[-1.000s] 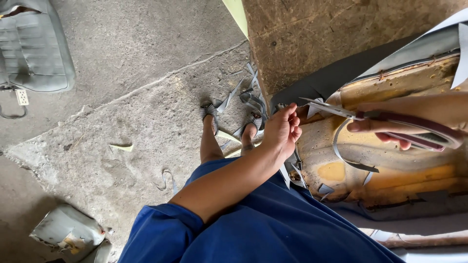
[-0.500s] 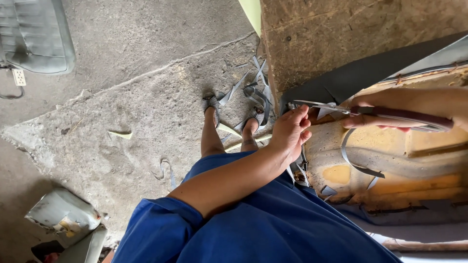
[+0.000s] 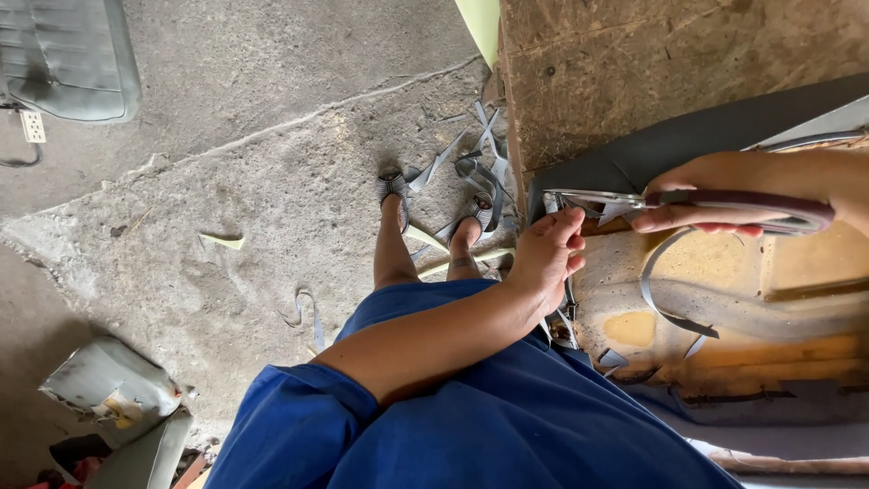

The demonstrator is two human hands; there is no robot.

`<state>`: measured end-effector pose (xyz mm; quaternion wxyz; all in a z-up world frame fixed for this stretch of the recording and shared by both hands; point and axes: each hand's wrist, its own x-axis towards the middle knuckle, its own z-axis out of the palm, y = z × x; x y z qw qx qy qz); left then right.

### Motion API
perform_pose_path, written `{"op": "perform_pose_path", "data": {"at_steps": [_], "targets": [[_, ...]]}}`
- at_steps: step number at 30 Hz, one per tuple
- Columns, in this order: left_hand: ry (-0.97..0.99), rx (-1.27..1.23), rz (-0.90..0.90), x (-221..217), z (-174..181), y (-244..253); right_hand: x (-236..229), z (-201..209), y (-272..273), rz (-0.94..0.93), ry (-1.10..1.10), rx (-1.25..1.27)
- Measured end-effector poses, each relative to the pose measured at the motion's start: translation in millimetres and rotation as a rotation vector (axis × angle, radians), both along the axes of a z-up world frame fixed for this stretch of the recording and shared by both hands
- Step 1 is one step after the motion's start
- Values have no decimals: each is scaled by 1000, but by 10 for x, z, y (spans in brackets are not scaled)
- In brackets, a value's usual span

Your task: Trimming excess vinyl fabric from the edges of a reupholstered seat cushion using scissors.

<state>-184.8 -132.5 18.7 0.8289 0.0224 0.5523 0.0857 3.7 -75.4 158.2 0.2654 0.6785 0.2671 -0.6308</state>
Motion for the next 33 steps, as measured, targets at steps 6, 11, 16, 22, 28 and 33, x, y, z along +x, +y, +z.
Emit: {"op": "perform_pose_path", "data": {"at_steps": [6, 11, 16, 22, 28, 33], "targets": [[-29, 74, -24, -65, 22, 1, 122, -124, 111, -73, 204, 163], [-285, 221, -286, -128, 332, -226, 117, -58, 439, 87, 156, 16], [-335, 432, -726, -307, 605, 132, 126, -119, 465, 339, 102, -58], [55, 1204, -828, -814, 108, 858, 572, -423, -437, 530, -25, 146], [-19, 1855, -733, -716, -504, 884, 163, -12, -1740, -548, -211, 581], [-131, 2187, -836, -565, -691, 896, -1085, 322, -1572, -1309, -430, 748]]}}
